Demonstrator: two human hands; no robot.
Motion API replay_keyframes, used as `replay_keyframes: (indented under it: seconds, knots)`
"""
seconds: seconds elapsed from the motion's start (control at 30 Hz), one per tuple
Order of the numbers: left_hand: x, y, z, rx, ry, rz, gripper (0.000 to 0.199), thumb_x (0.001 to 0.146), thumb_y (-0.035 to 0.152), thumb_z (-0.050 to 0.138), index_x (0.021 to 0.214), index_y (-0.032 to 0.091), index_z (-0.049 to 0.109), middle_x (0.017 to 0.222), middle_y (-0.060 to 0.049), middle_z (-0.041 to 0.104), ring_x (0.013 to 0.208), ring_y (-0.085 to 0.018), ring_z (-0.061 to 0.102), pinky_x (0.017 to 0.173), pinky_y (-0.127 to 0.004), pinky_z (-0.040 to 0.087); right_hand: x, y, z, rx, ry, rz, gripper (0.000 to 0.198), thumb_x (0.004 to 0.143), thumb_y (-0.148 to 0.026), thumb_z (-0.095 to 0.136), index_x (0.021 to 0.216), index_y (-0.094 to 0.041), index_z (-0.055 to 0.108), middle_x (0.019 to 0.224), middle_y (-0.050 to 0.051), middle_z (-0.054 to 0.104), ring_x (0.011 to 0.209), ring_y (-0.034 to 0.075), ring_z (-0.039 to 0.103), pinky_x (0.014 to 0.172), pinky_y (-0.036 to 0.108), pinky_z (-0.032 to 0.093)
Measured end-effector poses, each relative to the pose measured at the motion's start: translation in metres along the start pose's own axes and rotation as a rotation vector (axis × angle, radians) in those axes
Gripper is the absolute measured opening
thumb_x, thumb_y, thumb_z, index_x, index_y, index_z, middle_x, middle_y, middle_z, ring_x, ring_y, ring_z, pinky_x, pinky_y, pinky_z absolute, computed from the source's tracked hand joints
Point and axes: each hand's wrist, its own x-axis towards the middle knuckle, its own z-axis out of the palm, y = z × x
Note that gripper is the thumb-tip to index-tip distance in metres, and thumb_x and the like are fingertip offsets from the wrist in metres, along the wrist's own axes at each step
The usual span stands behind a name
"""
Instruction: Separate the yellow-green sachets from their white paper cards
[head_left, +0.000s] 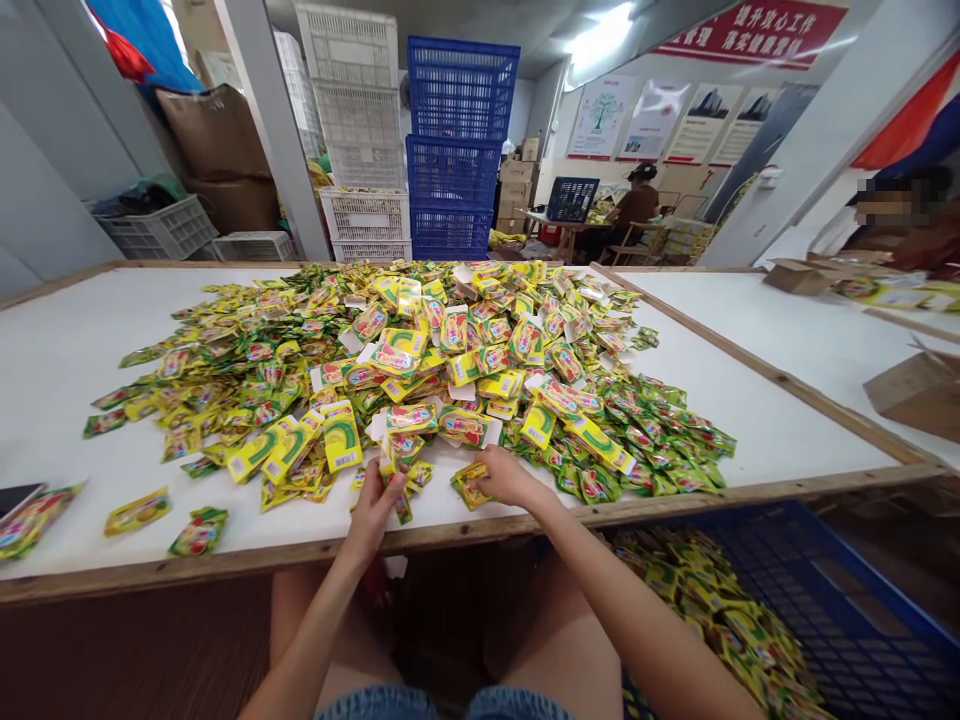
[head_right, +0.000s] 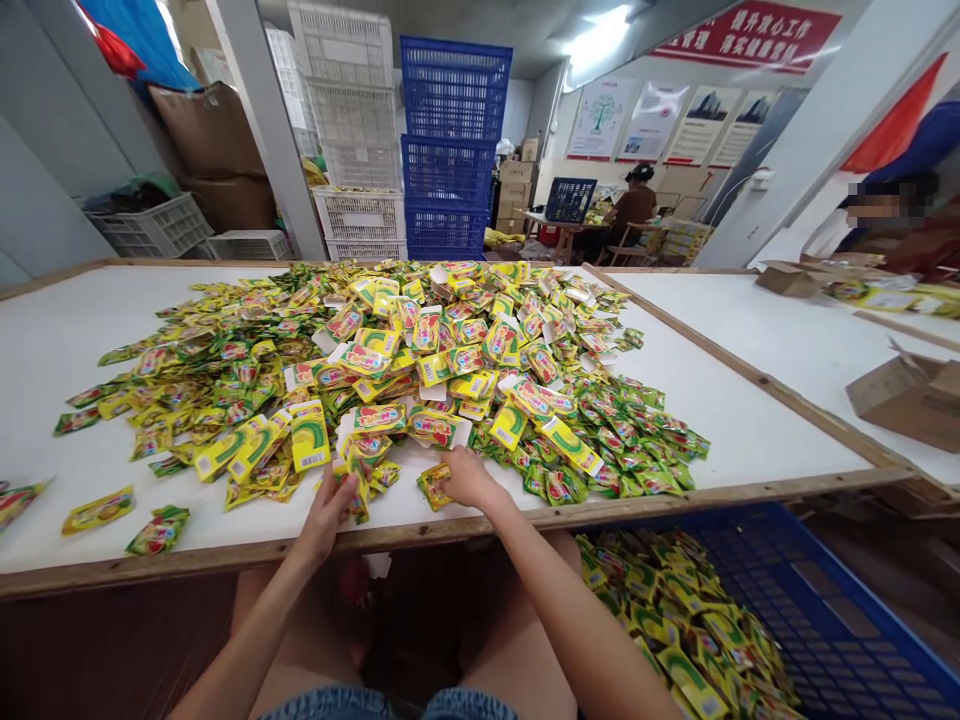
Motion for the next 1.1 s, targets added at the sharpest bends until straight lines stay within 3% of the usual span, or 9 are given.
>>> replay_keyframes:
  seconds: [0.1,0.23,0.37,0.43,0.57,0.7,0.8,0.9,1.1]
  knots:
    - [0.0,0.01,0.012,0.025,-0.075,0.007,0.047,0.061,0.034,0.072,0.099,0.019,0.049,0.092,-0.004,0.06,0.085,-0.017,0.058,0.077,-0.029,0.046,-0.006,-0.002,0.006,0.003,0.035,0.0,0.028,0.06,-0.018,0.069,0.086,-0.016,0.059,0.087,0.007,0.061,0.086,0.023,0.055,0.076,0.033,0.04]
    - [0.0,0.011,0.028,0.051,-0.029,-0.007,0.063,0.05,0.032,0.078,0.103,0.018,0.046,0.095,-0.004,0.06,0.084,-0.018,0.06,0.074,-0.029,0.048,-0.016,0.003,0.014,0.112,0.094,-0.036,0.044,0.065,-0.012,0.063,0.107,-0.017,0.052,0.099,0.007,0.058,0.095,0.02,0.053,0.081,0.031,0.04]
    - [0.001,0.009,0.036,0.091,-0.081,-0.024,0.047,0.063,0.037,0.069,0.102,0.016,0.052,0.094,-0.007,0.064,0.086,-0.02,0.061,0.077,-0.031,0.047,-0.025,0.011,0.021,0.121,0.052,-0.011,0.028,0.068,-0.018,0.063,0.096,-0.016,0.06,0.097,0.007,0.056,0.099,0.022,0.05,0.086,0.033,0.038]
    - [0.002,0.008,0.037,0.057,-0.092,-0.03,0.043,0.067,0.037,0.066,0.102,0.015,0.054,0.095,-0.008,0.065,0.089,-0.022,0.061,0.079,-0.032,0.047,-0.026,0.012,0.022,0.098,0.048,0.014,0.033,0.068,-0.021,0.064,0.1,-0.016,0.059,0.101,0.008,0.055,0.101,0.023,0.048,0.087,0.035,0.037]
    - [0.007,0.006,0.036,-0.033,-0.16,-0.171,0.045,0.064,0.039,0.068,0.099,0.012,0.058,0.09,-0.01,0.068,0.084,-0.024,0.064,0.077,-0.036,0.048,-0.025,0.008,0.02,0.111,0.023,0.013,0.045,0.066,-0.02,0.066,0.109,-0.014,0.054,0.106,0.01,0.055,0.103,0.024,0.048,0.09,0.034,0.036]
    - [0.009,0.008,0.035,-0.088,-0.216,-0.271,0.045,0.061,0.038,0.071,0.096,0.011,0.063,0.095,-0.012,0.069,0.087,-0.026,0.064,0.078,-0.036,0.048,-0.029,0.002,0.014,0.136,0.046,0.007,0.027,0.064,-0.02,0.066,0.09,-0.016,0.059,0.096,0.007,0.056,0.097,0.022,0.049,0.084,0.034,0.038]
    - [0.01,0.01,0.036,-0.135,-0.224,-0.286,0.042,0.06,0.035,0.072,0.094,0.011,0.064,0.092,-0.011,0.07,0.084,-0.025,0.064,0.078,-0.035,0.048,-0.037,-0.001,0.012,0.251,0.06,-0.035,0.019,0.064,-0.019,0.064,0.082,-0.018,0.056,0.085,0.002,0.057,0.084,0.019,0.052,0.076,0.031,0.04]
    - [0.01,0.011,0.038,-0.143,-0.238,-0.277,0.037,0.06,0.032,0.072,0.09,0.012,0.065,0.088,-0.009,0.07,0.081,-0.023,0.064,0.076,-0.033,0.047,-0.045,-0.003,0.01,0.45,0.073,-0.043,0.019,0.068,-0.02,0.06,0.086,-0.019,0.054,0.079,-0.002,0.059,0.074,0.015,0.054,0.068,0.027,0.042]
    - [0.015,0.011,0.05,-0.046,-0.348,-0.231,0.031,0.06,0.032,0.072,0.082,0.012,0.064,0.071,-0.004,0.066,0.061,-0.015,0.059,0.061,-0.026,0.045,-0.034,-0.017,-0.016,0.656,0.248,-0.108,0.024,0.075,-0.021,0.055,0.099,-0.019,0.055,0.093,0.003,0.061,0.083,0.016,0.058,0.072,0.028,0.045]
